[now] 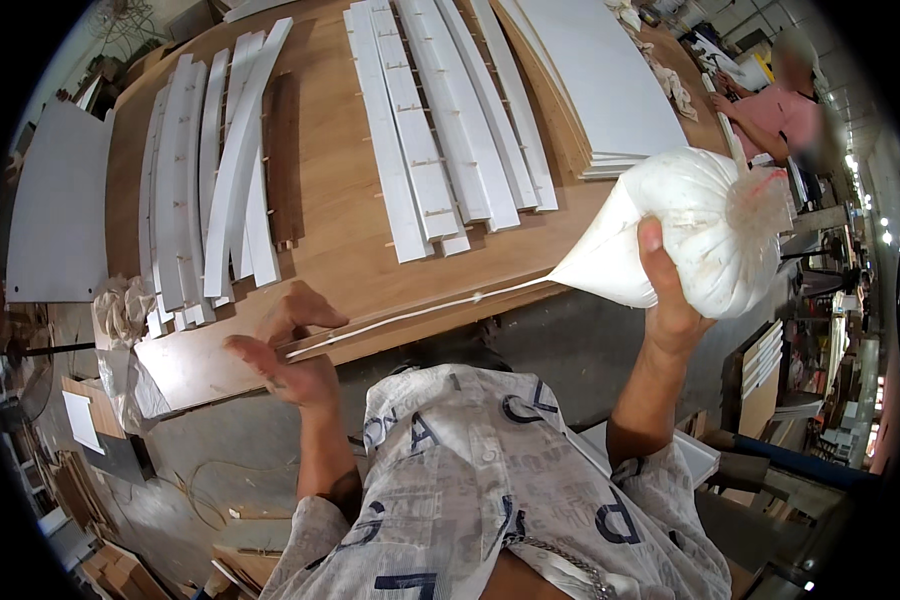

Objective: The person handles white boards at a large worktable, applies a white paste from a plastic bag to the edge of a wooden panel, and fits boards together.

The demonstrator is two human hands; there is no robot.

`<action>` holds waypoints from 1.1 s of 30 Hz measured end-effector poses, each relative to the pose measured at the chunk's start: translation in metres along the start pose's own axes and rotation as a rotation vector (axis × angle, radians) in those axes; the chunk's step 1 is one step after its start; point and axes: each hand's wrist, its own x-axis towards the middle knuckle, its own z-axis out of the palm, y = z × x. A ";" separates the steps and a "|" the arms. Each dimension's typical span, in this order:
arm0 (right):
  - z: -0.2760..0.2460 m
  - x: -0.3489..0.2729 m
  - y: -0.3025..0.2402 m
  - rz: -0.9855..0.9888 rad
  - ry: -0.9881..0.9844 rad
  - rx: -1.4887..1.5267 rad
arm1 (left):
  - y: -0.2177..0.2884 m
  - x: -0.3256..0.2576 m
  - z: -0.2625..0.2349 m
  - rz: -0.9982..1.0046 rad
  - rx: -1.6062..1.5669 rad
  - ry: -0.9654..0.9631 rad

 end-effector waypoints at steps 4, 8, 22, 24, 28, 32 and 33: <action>-0.013 0.004 0.009 0.005 0.013 -0.005 | 0.000 -0.002 0.001 -0.010 -0.014 0.051; -0.026 0.008 0.019 0.014 0.023 -0.009 | 0.001 -0.003 0.005 0.008 0.028 0.098; -0.070 0.026 0.056 0.032 0.071 -0.019 | 0.004 -0.004 0.015 0.016 0.057 0.232; -0.077 0.028 0.060 0.029 0.080 -0.028 | 0.003 -0.004 0.017 0.034 0.074 0.249; -0.093 0.037 0.072 0.037 0.073 -0.042 | 0.004 -0.005 0.011 0.027 0.031 0.243; -0.105 0.045 0.079 0.102 0.107 0.073 | 0.003 -0.002 0.023 0.028 0.070 0.305; -0.111 0.046 0.083 0.072 0.085 0.015 | 0.004 -0.002 0.025 0.026 0.083 0.330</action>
